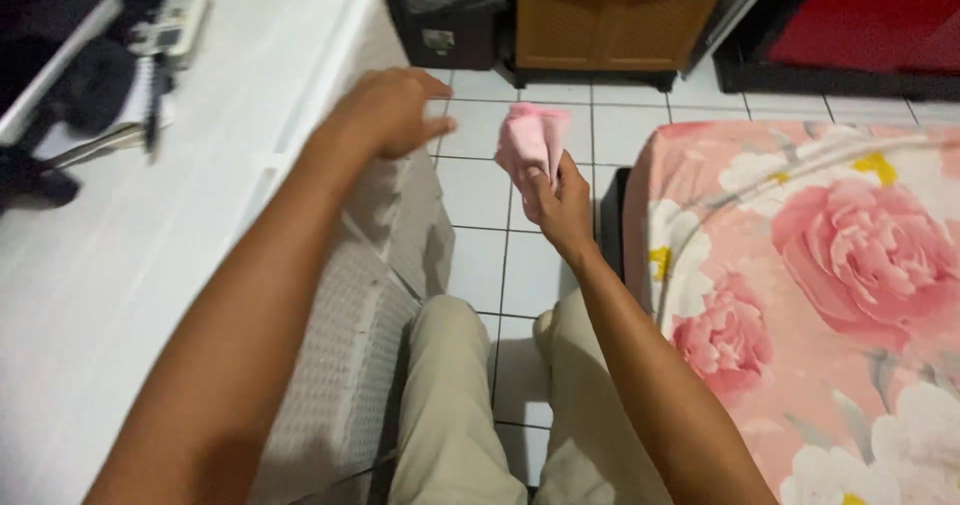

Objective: The person wipes a white cabinet and a floral bedsheet using a pink cloth. They move items on the cabinet to reach the surface, wipe the top and sides, and then wipe the bedsheet.

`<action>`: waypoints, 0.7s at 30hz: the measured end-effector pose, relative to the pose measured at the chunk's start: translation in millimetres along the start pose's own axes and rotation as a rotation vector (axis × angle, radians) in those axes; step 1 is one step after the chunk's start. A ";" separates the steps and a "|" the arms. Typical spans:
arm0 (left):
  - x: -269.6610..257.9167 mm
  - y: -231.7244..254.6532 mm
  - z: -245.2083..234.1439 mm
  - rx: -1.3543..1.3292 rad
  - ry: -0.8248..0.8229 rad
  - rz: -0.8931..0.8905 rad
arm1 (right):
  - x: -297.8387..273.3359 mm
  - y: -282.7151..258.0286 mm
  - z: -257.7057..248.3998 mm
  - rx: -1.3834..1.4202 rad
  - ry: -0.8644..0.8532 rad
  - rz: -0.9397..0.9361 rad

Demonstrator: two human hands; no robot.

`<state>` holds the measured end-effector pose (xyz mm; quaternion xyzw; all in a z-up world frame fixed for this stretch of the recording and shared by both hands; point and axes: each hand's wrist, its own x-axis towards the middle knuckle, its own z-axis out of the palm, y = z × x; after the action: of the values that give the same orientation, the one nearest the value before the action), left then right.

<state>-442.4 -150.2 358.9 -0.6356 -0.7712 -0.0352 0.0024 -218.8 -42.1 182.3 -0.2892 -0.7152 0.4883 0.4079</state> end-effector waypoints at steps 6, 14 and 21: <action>-74.8 -65.6 -65.3 -0.455 0.285 -0.059 | -27.2 -110.2 80.2 0.090 -0.105 -0.368; -126.6 -50.9 -98.6 -0.704 0.074 -0.519 | -50.0 -208.5 181.3 0.003 -0.589 -0.945; -112.3 -79.1 -77.0 -0.585 0.036 -0.441 | 51.5 -197.7 208.4 -0.278 -0.666 -0.758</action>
<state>-501.5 -279.8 426.3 -0.4271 -0.8469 -0.2650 -0.1735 -428.0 -167.0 342.9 0.1091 -0.9188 0.2723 0.2643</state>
